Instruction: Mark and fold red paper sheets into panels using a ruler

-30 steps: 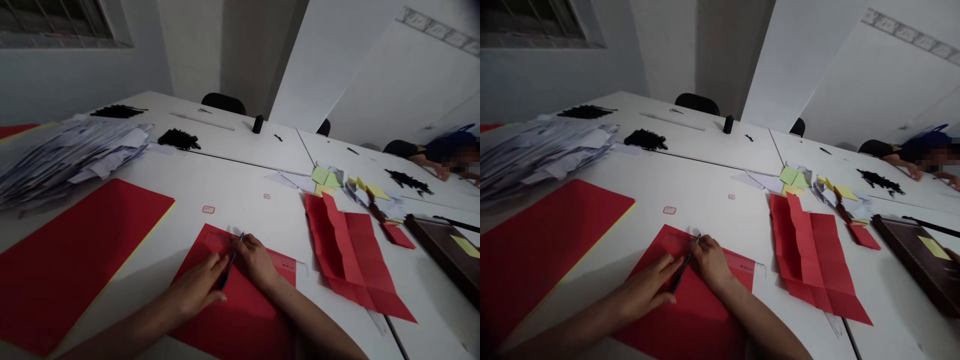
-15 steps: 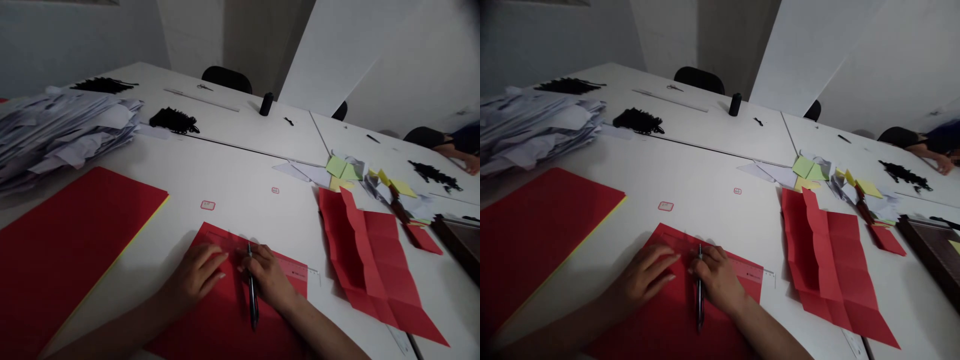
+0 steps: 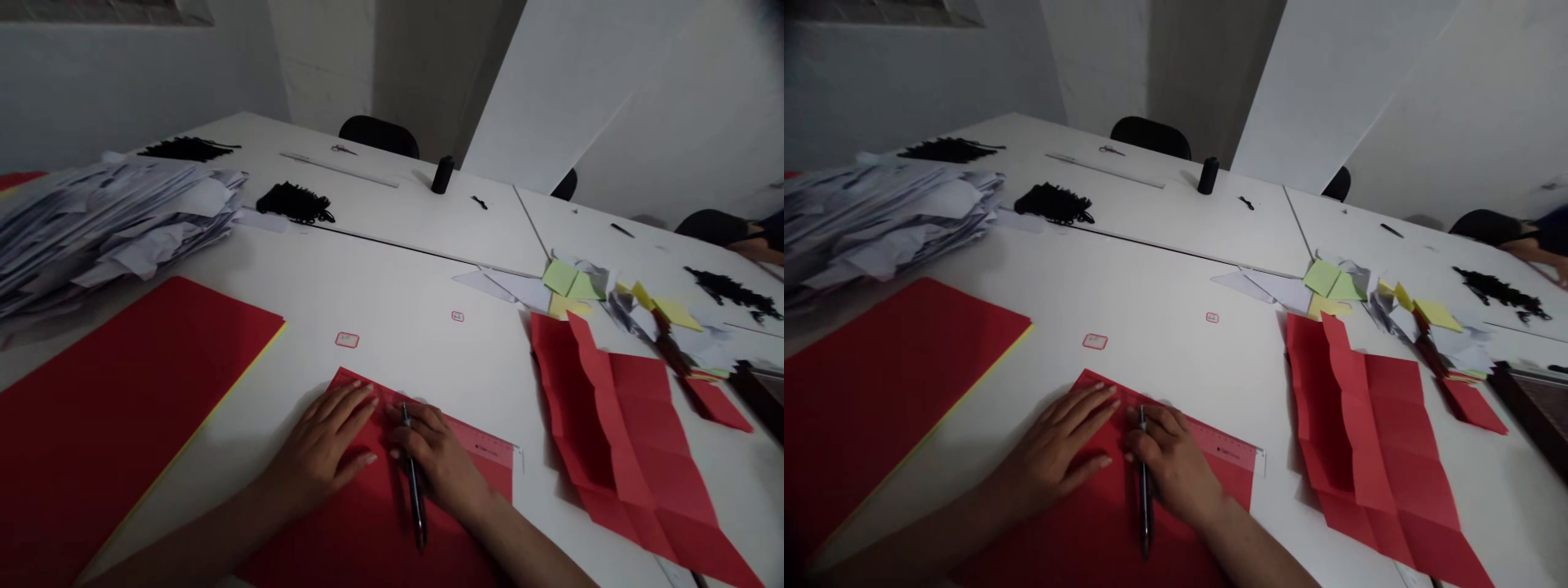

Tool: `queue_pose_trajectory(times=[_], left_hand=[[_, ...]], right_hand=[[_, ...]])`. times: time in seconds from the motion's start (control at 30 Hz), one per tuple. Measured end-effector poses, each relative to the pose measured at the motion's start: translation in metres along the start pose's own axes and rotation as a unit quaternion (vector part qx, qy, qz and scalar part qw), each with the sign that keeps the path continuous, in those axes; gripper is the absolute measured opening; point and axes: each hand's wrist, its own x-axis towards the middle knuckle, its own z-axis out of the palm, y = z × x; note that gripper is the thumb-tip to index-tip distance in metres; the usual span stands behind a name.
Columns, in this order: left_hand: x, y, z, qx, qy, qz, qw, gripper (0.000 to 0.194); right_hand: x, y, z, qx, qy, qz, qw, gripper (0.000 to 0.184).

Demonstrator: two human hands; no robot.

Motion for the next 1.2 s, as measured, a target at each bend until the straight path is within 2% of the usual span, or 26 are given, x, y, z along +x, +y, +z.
queue_pose_trajectory(times=[0.87, 1.2], left_hand=[[0.0008, -0.0080, -0.0028, 0.013, -0.019, 0.000, 1.000, 0.070], [0.0024, -0.0068, -0.0059, 0.009, 0.000, 0.017, 1.000, 0.066]], right_hand=[[0.0006, 0.0027, -0.0018, -0.001, -0.007, -0.001, 1.000, 0.024], [-0.0011, 0.0044, -0.0009, -0.022, -0.027, -0.005, 0.999, 0.025]])
